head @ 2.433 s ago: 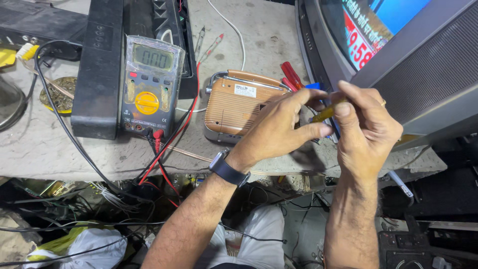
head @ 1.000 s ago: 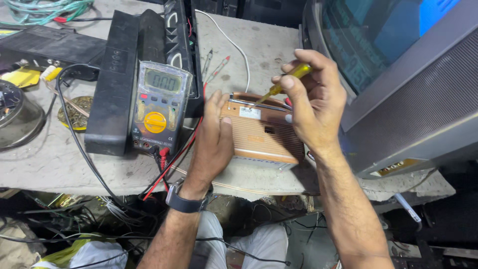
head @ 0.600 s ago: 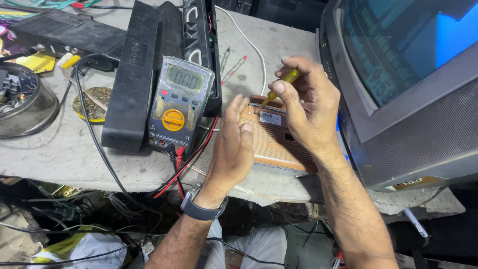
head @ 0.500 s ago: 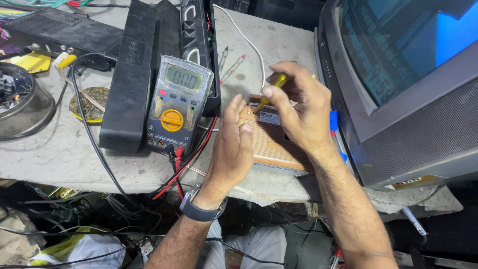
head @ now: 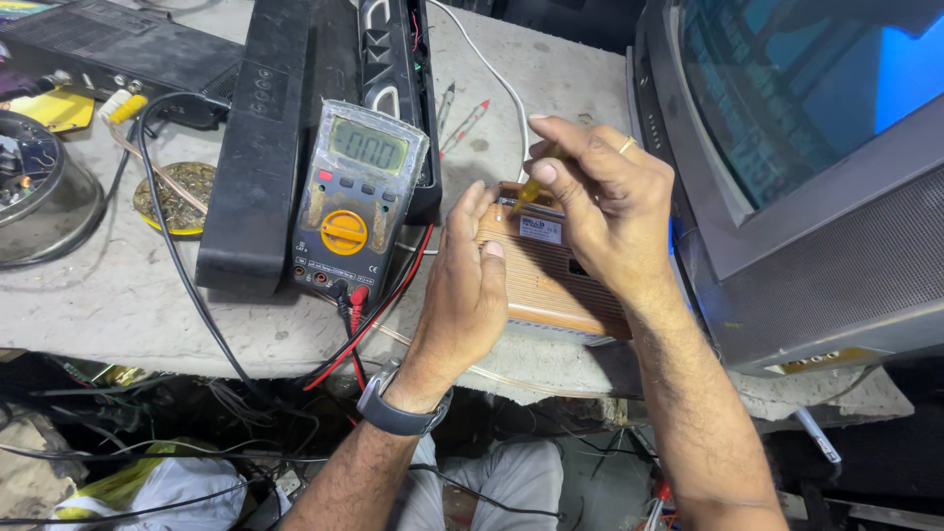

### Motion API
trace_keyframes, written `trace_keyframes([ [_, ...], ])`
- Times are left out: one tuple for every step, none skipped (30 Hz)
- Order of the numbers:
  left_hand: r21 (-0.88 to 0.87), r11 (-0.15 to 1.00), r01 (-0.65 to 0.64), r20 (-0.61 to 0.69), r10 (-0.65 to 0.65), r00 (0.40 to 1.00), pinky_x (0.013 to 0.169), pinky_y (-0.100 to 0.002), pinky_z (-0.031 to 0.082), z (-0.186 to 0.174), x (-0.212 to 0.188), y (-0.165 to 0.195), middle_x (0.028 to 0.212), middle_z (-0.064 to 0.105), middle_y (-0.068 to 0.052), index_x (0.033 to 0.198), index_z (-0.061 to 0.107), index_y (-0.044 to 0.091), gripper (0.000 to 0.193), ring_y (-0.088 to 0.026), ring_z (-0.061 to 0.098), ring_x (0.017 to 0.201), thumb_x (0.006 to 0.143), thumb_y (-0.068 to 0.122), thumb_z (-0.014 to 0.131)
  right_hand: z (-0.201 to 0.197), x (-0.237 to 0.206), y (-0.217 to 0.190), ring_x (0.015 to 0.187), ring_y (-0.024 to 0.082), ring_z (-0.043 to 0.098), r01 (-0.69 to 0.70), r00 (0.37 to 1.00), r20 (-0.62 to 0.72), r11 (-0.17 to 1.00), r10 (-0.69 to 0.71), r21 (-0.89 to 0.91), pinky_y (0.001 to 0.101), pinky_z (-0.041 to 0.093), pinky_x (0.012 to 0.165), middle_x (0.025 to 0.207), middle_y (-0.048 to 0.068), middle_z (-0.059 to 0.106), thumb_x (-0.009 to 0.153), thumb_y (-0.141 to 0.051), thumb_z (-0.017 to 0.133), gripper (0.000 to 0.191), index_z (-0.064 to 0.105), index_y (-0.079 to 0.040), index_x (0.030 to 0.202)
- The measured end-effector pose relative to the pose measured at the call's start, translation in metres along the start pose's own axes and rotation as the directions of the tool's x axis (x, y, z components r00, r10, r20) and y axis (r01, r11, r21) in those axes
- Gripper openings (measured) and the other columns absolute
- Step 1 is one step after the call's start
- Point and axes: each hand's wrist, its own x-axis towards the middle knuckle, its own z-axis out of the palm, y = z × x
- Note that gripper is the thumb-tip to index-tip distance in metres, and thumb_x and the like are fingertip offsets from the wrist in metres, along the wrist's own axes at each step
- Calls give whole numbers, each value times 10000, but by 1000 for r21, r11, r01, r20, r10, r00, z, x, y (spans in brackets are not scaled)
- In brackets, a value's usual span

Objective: The person tests a portable radio by connecting alligator clips to its terminals and rotating the tuning knob. They then plug a power adapter into the radio and continue adjusting the knob while observing the device.

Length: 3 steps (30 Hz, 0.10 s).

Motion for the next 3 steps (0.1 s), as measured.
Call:
trace_keyframes([
  [10,1000,-3,-4,3,1000,1236,-430,340,-1,0,0,1556,464,-285,1540,279,-68,557,-381,441,1494,1008,-24,434,1,-1,1,976,129,719,-29,999,15,999,28,46,249,597,859,1057,70,735,1082,-60,687,282,666,-48,1362],
  [20,1000,-4,-7,5,1000,1237,-430,340,-1,-1,1,1554,466,-285,1540,283,-65,555,-381,444,1493,1008,-24,436,2,-2,3,1007,140,727,-60,998,32,994,57,91,249,604,883,1085,72,741,1091,-59,660,295,644,-53,1386],
  [29,1000,-6,-7,6,1000,1238,-429,341,0,-1,1,1552,468,-286,1539,287,-62,554,-381,446,1492,1008,-24,437,2,-5,4,1037,151,736,-93,995,48,987,88,134,248,611,907,1113,73,747,1101,-57,632,309,622,-57,1410],
])
